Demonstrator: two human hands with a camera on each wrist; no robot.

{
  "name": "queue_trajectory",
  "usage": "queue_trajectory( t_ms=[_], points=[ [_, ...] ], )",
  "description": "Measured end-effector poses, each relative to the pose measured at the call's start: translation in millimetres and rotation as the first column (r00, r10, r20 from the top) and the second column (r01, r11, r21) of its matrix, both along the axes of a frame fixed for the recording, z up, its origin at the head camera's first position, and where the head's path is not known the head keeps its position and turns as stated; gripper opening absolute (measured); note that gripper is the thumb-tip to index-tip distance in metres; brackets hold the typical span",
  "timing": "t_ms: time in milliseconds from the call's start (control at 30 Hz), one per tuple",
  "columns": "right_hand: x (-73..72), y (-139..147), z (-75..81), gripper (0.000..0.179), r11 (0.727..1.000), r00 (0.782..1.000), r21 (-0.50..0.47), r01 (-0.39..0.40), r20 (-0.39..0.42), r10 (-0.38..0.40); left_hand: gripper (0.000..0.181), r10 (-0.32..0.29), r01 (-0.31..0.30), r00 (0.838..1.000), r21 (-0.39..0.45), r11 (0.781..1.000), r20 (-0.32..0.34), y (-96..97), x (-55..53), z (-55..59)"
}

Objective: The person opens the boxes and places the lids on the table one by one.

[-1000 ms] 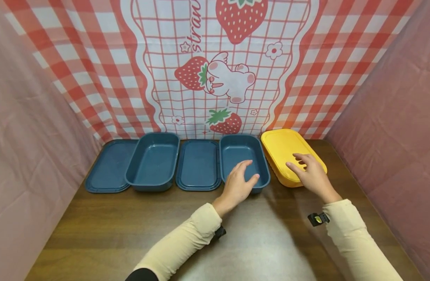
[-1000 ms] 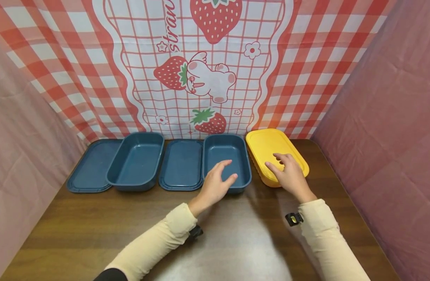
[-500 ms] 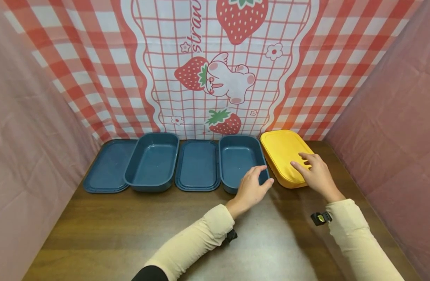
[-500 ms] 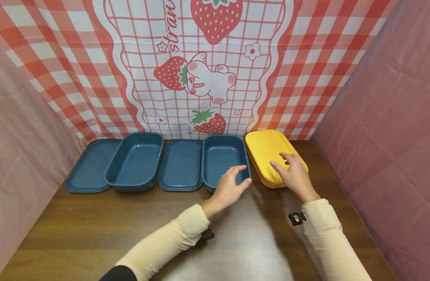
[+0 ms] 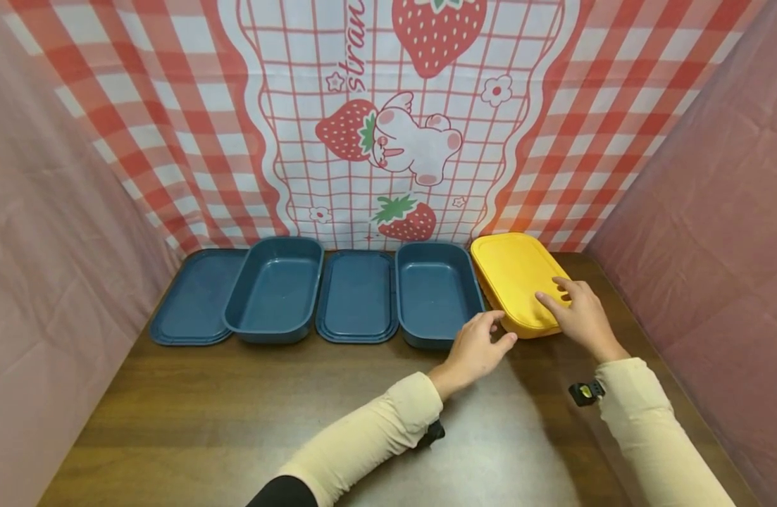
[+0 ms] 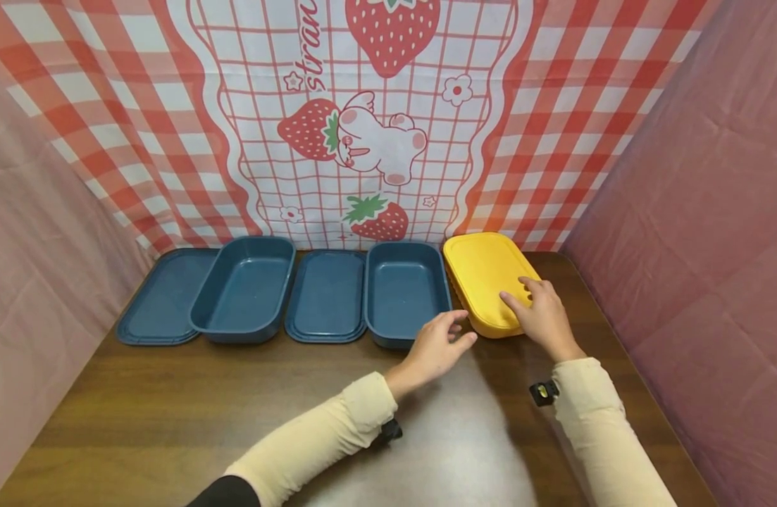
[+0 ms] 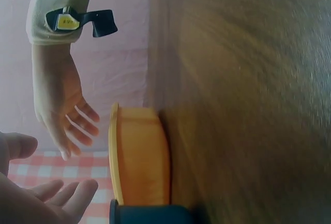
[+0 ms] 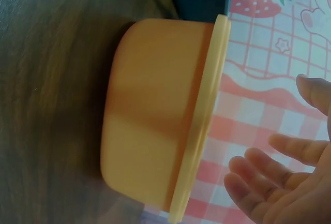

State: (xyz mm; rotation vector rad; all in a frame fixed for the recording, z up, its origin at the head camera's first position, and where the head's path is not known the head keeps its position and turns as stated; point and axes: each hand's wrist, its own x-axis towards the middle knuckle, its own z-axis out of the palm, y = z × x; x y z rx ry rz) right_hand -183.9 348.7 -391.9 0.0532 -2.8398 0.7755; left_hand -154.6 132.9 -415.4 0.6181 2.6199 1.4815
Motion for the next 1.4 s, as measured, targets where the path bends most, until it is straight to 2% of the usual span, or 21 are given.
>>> queue_trajectory(
  t_ms=[200, 433, 600, 800, 933, 1067, 1200, 1400],
  points=[
    [-1.0, 7, -3.6, 0.066, 1.0, 1.0, 0.015, 0.017, 0.004, -0.017, 0.045, 0.01, -0.011, 0.995, 0.014, 1.0, 0.099, 13.6, 2.5, -6.5],
    [-0.4, 17, -7.5, 0.069, 0.998, 0.998, 0.042, 0.053, 0.019, -0.054, 0.047, 0.036, -0.042, 0.988, 0.037, 0.998, 0.153, 24.4, 6.2, -13.8],
    [0.0, 24, -10.5, 0.07, 0.996, 0.997, 0.052, 0.072, 0.02, -0.073, 0.054, 0.074, -0.091, 0.974, 0.07, 0.993, 0.213, 30.9, 8.1, -17.8],
    [0.9, 35, -16.1, 0.071, 0.994, 0.995, 0.056, 0.093, 0.017, -0.094, 0.056, 0.148, -0.187, 0.946, 0.112, 0.976, 0.288, 38.0, 5.3, -21.9],
    [1.3, 42, -19.0, 0.071, 0.991, 0.993, 0.06, 0.12, 0.015, -0.121, 0.055, 0.169, -0.216, 0.933, 0.119, 0.969, 0.318, 42.2, 3.9, -24.1],
    [0.2, 47, -21.8, 0.071, 0.99, 0.991, 0.046, 0.131, 0.017, -0.132, 0.054, 0.185, -0.257, 0.917, 0.169, 0.952, 0.352, 44.8, 2.0, -26.6],
    [0.0, 51, -25.9, 0.069, 0.99, 0.99, 0.01, 0.142, 0.02, -0.142, 0.053, 0.196, -0.287, 0.907, 0.206, 0.935, 0.374, 47.6, 0.3, -30.0],
    [-2.0, 56, -31.5, 0.07, 0.985, 0.985, -0.039, 0.169, 0.048, -0.167, 0.053, 0.195, -0.31, 0.899, 0.254, 0.916, 0.392, 51.7, -0.7, -32.7]
  ],
)
